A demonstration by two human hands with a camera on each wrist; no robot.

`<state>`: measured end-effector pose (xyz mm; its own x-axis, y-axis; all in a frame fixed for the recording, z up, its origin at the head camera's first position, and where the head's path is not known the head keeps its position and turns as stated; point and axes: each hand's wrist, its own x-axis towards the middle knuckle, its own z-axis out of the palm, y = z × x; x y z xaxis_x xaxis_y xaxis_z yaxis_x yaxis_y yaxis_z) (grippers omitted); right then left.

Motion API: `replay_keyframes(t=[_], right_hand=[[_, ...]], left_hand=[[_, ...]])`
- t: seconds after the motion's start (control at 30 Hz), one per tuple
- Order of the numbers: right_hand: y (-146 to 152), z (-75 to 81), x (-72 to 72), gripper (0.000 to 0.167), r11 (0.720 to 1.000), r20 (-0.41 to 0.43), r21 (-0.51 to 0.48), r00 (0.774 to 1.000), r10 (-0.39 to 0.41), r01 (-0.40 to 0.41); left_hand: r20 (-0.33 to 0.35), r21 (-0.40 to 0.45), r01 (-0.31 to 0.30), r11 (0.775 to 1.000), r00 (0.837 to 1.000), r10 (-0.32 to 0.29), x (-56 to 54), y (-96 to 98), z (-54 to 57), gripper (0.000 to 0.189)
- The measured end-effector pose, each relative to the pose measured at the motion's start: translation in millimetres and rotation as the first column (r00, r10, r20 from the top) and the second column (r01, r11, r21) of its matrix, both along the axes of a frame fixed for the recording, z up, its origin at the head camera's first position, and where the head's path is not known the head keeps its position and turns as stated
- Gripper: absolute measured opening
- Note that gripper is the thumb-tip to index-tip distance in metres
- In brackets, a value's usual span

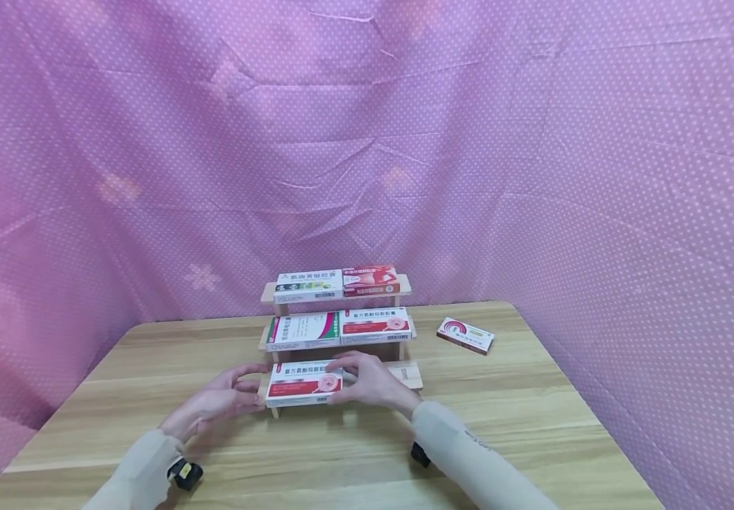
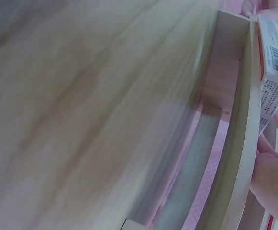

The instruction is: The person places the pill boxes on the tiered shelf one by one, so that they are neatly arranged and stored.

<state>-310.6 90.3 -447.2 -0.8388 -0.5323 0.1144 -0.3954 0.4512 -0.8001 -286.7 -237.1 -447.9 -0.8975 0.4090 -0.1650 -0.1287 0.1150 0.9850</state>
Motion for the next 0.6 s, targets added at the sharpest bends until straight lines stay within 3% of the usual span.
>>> replay_keyframes(t=[0.6], right_hand=[[-3.3, 3.9, -1.2, 0.053, 1.000, 0.009, 0.025, 1.000, -0.002, 0.001]], left_hand=[[0.001, 0.001, 0.025, 1.000, 1.000, -0.025, -1.8, -2.0, -0.9, 0.079]])
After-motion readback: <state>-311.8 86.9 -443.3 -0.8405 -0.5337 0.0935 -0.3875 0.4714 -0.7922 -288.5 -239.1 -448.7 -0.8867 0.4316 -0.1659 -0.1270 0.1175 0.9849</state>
